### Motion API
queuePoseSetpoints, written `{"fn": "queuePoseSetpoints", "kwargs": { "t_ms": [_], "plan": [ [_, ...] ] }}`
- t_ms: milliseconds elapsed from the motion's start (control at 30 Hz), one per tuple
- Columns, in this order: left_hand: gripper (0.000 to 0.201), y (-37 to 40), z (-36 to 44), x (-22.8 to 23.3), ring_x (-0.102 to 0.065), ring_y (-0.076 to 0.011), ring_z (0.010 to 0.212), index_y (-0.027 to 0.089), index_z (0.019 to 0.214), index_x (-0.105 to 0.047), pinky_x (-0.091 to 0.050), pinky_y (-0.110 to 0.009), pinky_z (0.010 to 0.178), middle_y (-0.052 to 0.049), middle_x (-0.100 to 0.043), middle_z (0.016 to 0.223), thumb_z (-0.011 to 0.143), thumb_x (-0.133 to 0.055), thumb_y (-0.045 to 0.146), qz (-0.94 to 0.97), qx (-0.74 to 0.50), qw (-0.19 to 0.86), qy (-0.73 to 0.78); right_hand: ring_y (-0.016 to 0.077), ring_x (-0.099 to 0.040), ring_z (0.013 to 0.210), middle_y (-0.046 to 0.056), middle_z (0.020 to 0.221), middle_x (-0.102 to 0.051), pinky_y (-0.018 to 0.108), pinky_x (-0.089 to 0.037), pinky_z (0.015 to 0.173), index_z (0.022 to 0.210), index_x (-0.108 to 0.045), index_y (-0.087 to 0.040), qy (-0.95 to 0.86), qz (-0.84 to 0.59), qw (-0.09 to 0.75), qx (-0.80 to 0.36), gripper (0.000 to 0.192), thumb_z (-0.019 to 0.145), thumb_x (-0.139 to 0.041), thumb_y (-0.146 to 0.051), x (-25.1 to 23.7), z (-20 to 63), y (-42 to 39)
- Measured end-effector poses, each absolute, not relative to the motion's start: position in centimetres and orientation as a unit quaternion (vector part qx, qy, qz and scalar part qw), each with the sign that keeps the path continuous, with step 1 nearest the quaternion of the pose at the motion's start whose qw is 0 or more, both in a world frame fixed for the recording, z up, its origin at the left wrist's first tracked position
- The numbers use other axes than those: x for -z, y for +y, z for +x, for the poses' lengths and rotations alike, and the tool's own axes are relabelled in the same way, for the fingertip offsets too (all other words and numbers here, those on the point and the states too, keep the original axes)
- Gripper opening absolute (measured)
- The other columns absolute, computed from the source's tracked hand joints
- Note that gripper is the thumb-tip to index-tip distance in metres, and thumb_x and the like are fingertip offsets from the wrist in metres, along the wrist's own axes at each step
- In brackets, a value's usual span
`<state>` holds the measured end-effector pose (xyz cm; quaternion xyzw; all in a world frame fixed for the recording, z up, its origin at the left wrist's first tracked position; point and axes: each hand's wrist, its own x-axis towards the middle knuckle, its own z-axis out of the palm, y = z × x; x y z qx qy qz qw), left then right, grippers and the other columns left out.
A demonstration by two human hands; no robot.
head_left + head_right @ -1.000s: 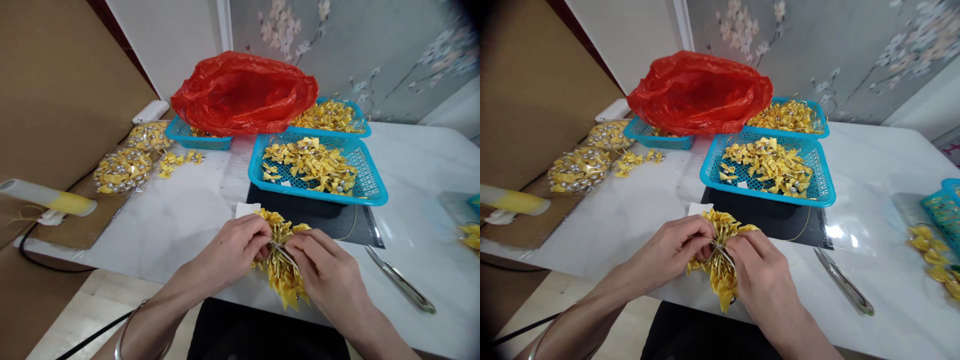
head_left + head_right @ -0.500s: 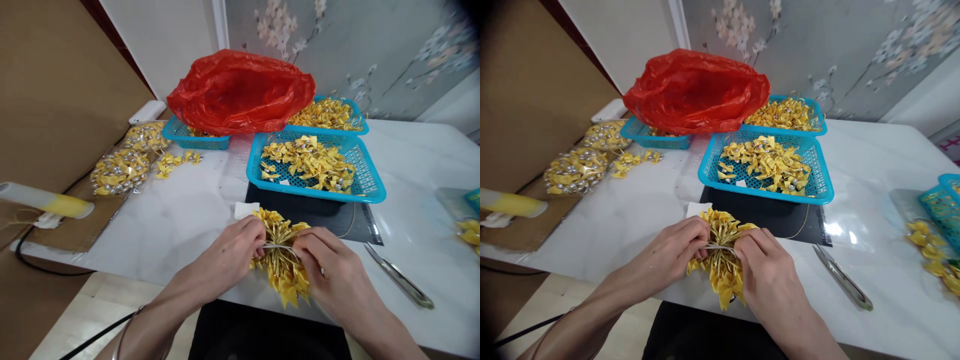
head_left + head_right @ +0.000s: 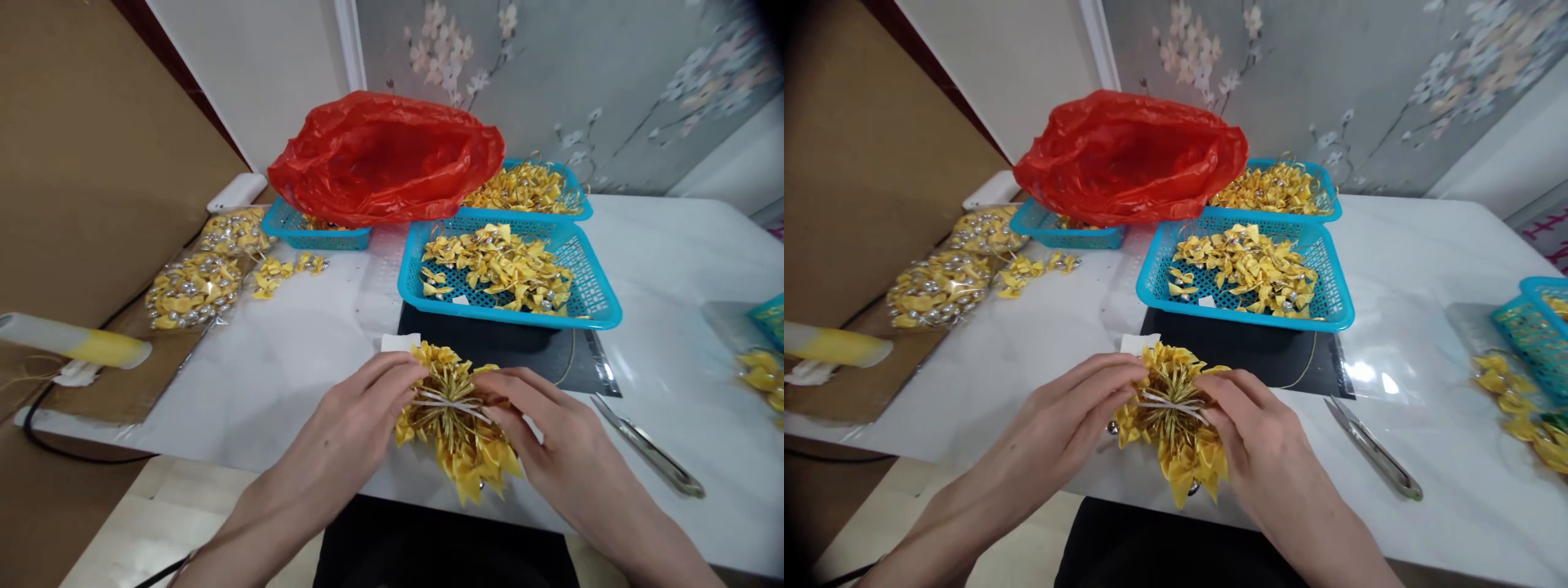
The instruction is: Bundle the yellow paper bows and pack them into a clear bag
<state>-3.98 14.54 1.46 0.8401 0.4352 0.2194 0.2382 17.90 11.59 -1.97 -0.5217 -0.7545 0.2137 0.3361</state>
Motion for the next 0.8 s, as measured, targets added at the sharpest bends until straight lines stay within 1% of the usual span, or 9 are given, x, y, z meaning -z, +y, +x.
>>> {"fn": "queuePoseSetpoints", "kwargs": {
  "t_ms": [133,267,400,500,600,700,800],
  "plan": [
    [0.031,13.7,-4.7,-1.5,-0.060,-0.0122,0.102,0.023,0.109,-0.058,-0.049,-0.024,0.091,-0.003,-0.061,0.111,0.090,-0.045,0.003,0.837,-0.254,0.174,0.453,0.0157,-0.065,0.083,0.004,0.099,-0.065,0.026,-0.054,0.073,0.102,-0.064,-0.023,-0.751,-0.537,0.338,-0.182,0.021,0.092,-0.047,-0.017,1.7,19.0,11.5],
    [0.026,13.1,-4.4,-1.1,-0.060,-0.0125,0.100,0.023,0.107,-0.060,-0.050,-0.023,0.087,-0.004,-0.058,0.111,0.090,-0.048,0.007,0.835,-0.263,0.174,0.451,0.0159,-0.064,0.081,0.004,0.094,-0.065,0.027,-0.054,0.071,0.094,-0.066,-0.022,-0.757,-0.527,0.347,-0.168,0.017,0.090,-0.051,-0.016,1.9,19.0,11.6],
    [0.024,13.1,-3.2,-0.7,-0.060,-0.0142,0.101,0.023,0.104,-0.060,-0.051,-0.025,0.088,-0.004,-0.058,0.111,0.091,-0.048,0.008,0.846,-0.254,0.178,0.433,0.0189,-0.061,0.086,0.006,0.094,-0.064,0.033,-0.052,0.074,0.093,-0.067,-0.021,-0.787,-0.496,0.336,-0.145,0.022,0.092,-0.047,-0.011,2.3,18.3,12.1],
    [0.023,13.9,-2.6,-0.7,-0.060,-0.0166,0.101,0.021,0.104,-0.060,-0.052,-0.029,0.088,-0.006,-0.060,0.109,0.090,-0.048,0.008,0.854,-0.232,0.175,0.431,0.0206,-0.058,0.084,0.008,0.092,-0.064,0.037,-0.050,0.073,0.093,-0.067,-0.019,-0.807,-0.489,0.312,-0.108,0.027,0.093,-0.042,-0.009,2.3,17.7,12.5],
    [0.020,14.9,-2.3,-0.8,-0.062,-0.0182,0.094,0.019,0.100,-0.063,-0.053,-0.032,0.083,-0.006,-0.064,0.101,0.089,-0.049,0.010,0.860,-0.193,0.188,0.434,0.0205,-0.056,0.081,0.008,0.088,-0.062,0.036,-0.047,0.071,0.088,-0.067,-0.018,-0.820,-0.487,0.288,-0.089,0.026,0.093,-0.042,-0.009,2.2,17.5,12.7],
    [0.021,15.5,-2.4,-1.0,-0.062,-0.0156,0.081,0.019,0.088,-0.066,-0.053,-0.028,0.073,-0.003,-0.065,0.089,0.090,-0.048,0.010,0.855,-0.164,0.225,0.437,0.0207,-0.055,0.079,0.008,0.087,-0.061,0.035,-0.045,0.069,0.087,-0.065,-0.017,-0.824,-0.486,0.277,-0.089,0.025,0.091,-0.042,-0.007,2.3,17.5,12.8],
    [0.023,15.6,-2.3,-1.0,-0.061,-0.0145,0.076,0.019,0.082,-0.066,-0.050,-0.026,0.070,-0.001,-0.063,0.082,0.091,-0.047,0.010,0.849,-0.164,0.239,0.441,0.0201,-0.054,0.076,0.007,0.082,-0.059,0.034,-0.044,0.069,0.082,-0.062,-0.017,-0.820,-0.494,0.270,-0.101,0.026,0.090,-0.040,-0.005,2.5,17.3,12.8]
  ]
}}
